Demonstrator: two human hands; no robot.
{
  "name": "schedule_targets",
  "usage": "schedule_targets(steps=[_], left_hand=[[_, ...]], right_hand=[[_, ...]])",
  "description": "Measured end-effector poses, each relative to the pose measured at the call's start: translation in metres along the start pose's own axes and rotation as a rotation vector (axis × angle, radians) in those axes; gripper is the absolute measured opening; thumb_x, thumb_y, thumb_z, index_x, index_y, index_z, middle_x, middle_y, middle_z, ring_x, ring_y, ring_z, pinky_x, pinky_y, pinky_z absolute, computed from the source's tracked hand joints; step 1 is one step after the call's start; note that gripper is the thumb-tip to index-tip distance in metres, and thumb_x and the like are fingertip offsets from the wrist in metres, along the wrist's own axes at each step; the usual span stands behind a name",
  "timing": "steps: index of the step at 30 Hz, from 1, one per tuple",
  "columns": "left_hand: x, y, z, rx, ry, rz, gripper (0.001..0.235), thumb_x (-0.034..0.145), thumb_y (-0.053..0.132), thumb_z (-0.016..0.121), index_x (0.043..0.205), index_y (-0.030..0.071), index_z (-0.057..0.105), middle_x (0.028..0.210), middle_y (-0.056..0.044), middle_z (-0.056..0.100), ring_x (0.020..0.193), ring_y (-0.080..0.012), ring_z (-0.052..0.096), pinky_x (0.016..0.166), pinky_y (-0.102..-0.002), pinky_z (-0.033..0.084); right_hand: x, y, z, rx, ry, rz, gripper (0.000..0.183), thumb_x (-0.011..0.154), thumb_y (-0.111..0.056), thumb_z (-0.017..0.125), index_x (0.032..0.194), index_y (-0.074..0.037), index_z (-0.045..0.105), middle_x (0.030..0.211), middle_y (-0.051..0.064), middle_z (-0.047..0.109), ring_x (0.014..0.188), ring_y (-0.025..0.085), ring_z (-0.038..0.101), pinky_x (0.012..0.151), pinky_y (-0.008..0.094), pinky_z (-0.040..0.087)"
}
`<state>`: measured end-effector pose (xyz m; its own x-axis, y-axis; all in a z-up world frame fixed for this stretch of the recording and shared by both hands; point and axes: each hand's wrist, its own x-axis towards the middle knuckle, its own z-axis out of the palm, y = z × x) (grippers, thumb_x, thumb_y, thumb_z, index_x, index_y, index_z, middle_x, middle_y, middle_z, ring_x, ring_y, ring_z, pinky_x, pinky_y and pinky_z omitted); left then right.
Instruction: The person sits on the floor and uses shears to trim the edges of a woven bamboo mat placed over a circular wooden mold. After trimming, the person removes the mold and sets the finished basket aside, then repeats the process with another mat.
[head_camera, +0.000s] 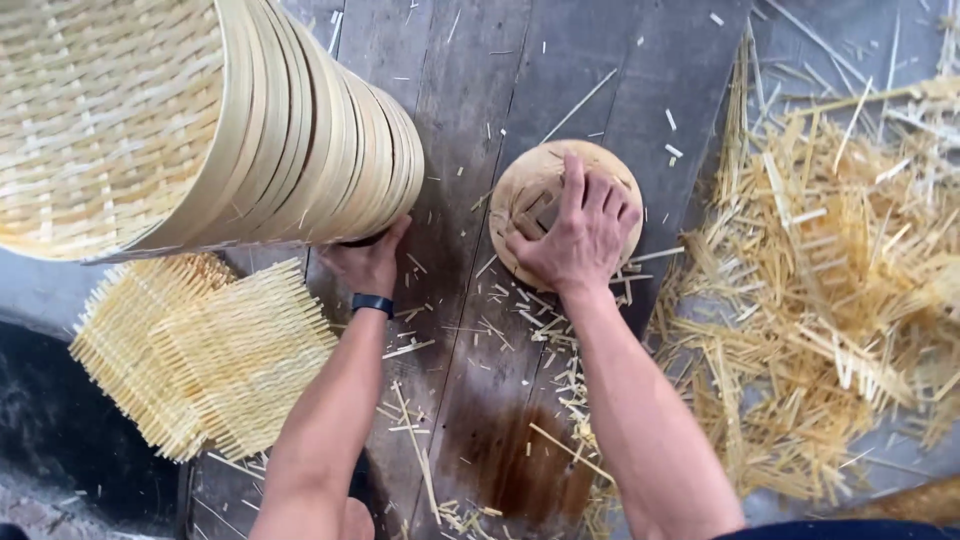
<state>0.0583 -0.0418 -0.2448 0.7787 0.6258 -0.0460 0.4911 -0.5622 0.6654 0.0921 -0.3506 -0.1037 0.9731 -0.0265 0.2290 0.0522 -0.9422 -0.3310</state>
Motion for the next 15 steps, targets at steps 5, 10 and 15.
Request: schedule_targets(steps=[5, 10, 15], left_hand=[[0.031, 0.023, 0.004, -0.014, 0.100, -0.037, 0.149, 0.057, 0.082, 0.084, 0.161, -0.002, 0.019, 0.167, -0.028, 0.023, 0.157, -0.0427, 0.011, 0.127, -0.057, 0.007], [0.116, 0.016, 0.022, 0.115, 0.109, -0.083, 0.153, 0.057, 0.083, 0.086, 0.159, -0.006, 0.015, 0.165, -0.033, 0.019, 0.156, -0.0437, 0.012, 0.127, -0.056, 0.008], [0.207, 0.029, 0.038, 0.186, 0.096, 0.009, 0.153, 0.062, 0.085, 0.085, 0.161, -0.006, 0.012, 0.167, -0.031, 0.018, 0.158, -0.0418, 0.014, 0.127, -0.059, 0.004]], right_hand=[[0.007, -0.005, -0.008, 0.002, -0.060, 0.026, 0.109, 0.055, -0.057, 0.088, 0.146, -0.013, 0.045, 0.122, 0.014, 0.052, 0.121, 0.034, 0.050, 0.102, 0.054, 0.034], [0.014, -0.011, -0.012, -0.014, -0.065, 0.042, 0.107, 0.052, -0.056, 0.087, 0.142, -0.014, 0.047, 0.122, 0.012, 0.053, 0.120, 0.033, 0.050, 0.101, 0.052, 0.034], [0.016, -0.012, -0.013, -0.020, -0.075, 0.049, 0.107, 0.051, -0.055, 0.086, 0.141, -0.014, 0.048, 0.123, 0.012, 0.053, 0.119, 0.034, 0.050, 0.100, 0.052, 0.035]])
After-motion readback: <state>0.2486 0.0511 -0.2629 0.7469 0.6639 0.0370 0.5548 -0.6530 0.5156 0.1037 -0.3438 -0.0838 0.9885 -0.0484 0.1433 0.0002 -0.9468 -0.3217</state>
